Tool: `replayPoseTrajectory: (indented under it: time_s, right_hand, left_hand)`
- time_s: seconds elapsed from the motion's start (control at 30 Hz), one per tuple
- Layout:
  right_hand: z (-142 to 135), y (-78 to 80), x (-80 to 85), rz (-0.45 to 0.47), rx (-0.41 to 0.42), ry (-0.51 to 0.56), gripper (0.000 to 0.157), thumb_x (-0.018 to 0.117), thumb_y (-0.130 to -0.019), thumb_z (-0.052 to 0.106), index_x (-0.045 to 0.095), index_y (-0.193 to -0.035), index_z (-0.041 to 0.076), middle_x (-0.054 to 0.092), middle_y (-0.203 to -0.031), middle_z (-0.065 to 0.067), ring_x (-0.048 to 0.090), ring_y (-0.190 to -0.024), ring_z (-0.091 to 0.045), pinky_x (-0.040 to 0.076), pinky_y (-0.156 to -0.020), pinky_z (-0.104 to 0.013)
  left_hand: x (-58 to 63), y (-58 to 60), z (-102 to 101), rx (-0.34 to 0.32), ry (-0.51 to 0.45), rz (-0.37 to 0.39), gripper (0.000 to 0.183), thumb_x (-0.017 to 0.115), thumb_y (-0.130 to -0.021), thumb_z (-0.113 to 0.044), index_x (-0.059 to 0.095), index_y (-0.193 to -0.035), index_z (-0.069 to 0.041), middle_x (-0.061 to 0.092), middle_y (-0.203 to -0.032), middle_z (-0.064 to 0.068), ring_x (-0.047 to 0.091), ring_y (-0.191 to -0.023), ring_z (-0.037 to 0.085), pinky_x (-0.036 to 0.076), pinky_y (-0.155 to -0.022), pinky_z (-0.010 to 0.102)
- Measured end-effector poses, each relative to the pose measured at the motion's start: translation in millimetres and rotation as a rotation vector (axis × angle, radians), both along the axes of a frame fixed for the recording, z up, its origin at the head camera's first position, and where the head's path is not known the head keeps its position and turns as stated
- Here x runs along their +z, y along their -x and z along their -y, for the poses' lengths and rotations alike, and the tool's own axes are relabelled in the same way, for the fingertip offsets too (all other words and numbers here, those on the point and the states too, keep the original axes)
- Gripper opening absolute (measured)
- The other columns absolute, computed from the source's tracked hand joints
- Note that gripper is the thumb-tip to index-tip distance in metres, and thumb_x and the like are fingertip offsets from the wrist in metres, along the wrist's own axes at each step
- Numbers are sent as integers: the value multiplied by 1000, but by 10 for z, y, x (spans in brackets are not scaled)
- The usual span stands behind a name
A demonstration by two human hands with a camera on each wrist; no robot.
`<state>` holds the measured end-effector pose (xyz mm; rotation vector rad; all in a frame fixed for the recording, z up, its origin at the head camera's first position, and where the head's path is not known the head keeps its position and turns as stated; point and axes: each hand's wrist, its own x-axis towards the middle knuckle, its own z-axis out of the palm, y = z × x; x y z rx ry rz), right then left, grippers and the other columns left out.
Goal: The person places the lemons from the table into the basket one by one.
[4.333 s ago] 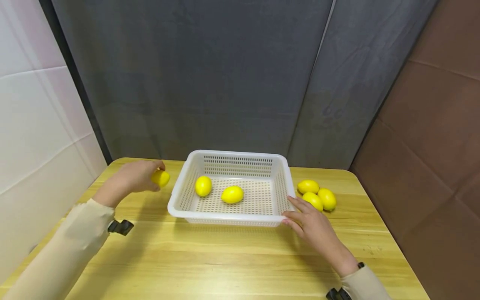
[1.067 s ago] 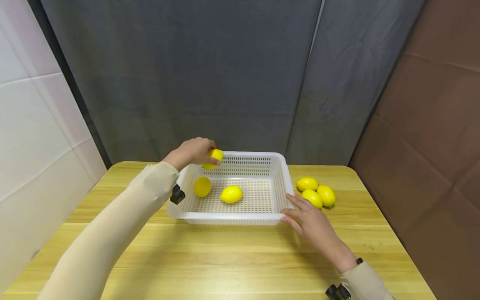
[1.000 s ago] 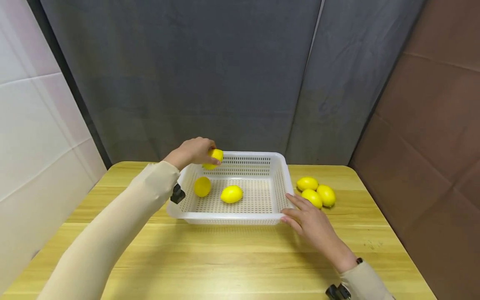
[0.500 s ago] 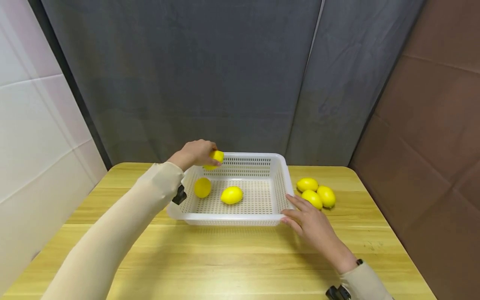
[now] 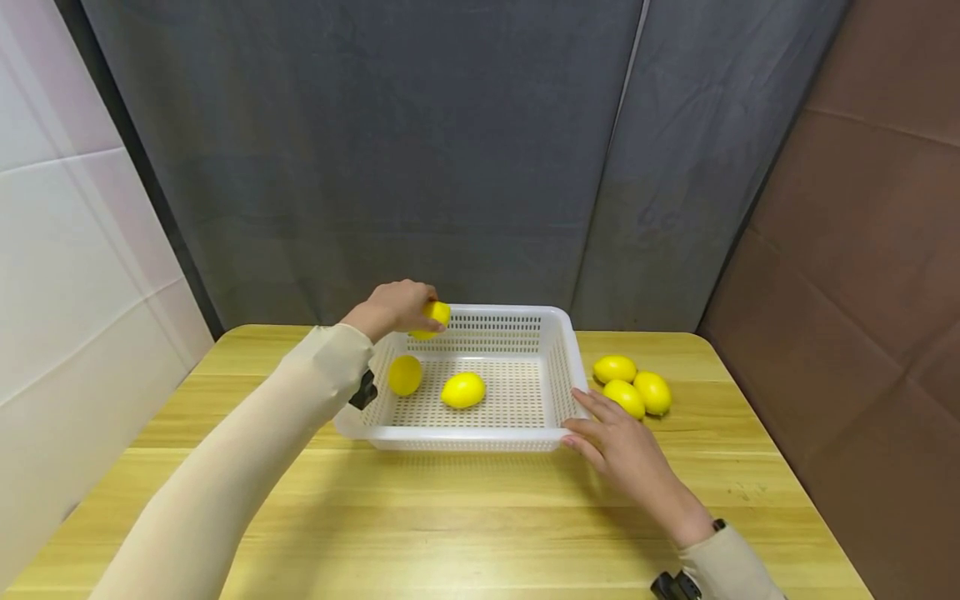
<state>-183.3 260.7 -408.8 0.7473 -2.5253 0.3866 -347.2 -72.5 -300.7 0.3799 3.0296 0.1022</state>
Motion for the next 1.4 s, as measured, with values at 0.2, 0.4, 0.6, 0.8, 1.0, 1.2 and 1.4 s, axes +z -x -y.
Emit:
replayPoseTrajectory:
  time_s: [0.2, 0.4, 0.6, 0.8, 1.0, 1.2, 1.4]
  right_hand:
    - [5, 4, -2, -2, 3, 5, 26, 80, -80, 23, 78, -104, 15, 62, -137, -14, 59, -125, -36, 54, -95, -55]
    - [11, 10, 2, -7, 8, 4, 26, 80, -80, 24, 78, -104, 15, 62, -137, -15, 59, -125, -36, 54, -95, -55]
    - [15, 12, 4, -11, 10, 0, 26, 81, -78, 23, 79, -104, 15, 62, -137, -15, 59, -125, -36, 54, -95, -55]
    - [4, 13, 8, -4, 4, 0, 25, 80, -79, 23, 78, -104, 16, 62, -138, -15, 59, -126, -36, 53, -95, -55]
    - [8, 14, 15, -2, -1, -6, 26, 80, -79, 22, 78, -104, 16, 62, -138, -15, 59, -125, -37, 54, -94, -55]
    - [9, 14, 16, -6, -2, -7, 25, 80, -79, 23, 79, -104, 16, 62, -137, -14, 59, -125, -36, 54, -93, -54]
    - [23, 11, 19, -12, 5, -3, 25, 80, -79, 21, 78, -104, 17, 62, -137, -14, 59, -125, -36, 54, -94, -55]
  left_hand:
    - [-2, -7, -6, 7, 22, 10, 52, 72, -88, -44, 62, -128, -12, 69, -116, 6, 61, -98, 24, 53, -95, 40]
    - [-8, 26, -3, 15, 80, -15, 50, 70, -92, -36, 59, -134, -12, 67, -126, 8, 65, -108, 25, 55, -99, 42]
    - [-11, 20, 12, 13, 98, -30, 49, 70, -91, -36, 60, -132, -12, 68, -125, 8, 66, -108, 25, 56, -98, 42]
    - [9, 15, 19, 5, 112, -36, 46, 71, -91, -37, 62, -128, -12, 69, -120, 8, 66, -101, 24, 57, -94, 42]
    - [10, 19, 10, 3, 110, -29, 46, 70, -91, -36, 61, -129, -12, 69, -121, 8, 66, -103, 24, 57, -94, 42]
    - [3, 34, 21, 6, 96, -23, 45, 71, -91, -35, 62, -129, -12, 69, -120, 9, 66, -101, 24, 57, -94, 42]
    - [21, 23, 99, -10, 70, -25, 47, 69, -91, -37, 61, -130, -12, 68, -125, 8, 66, -109, 26, 55, -97, 44]
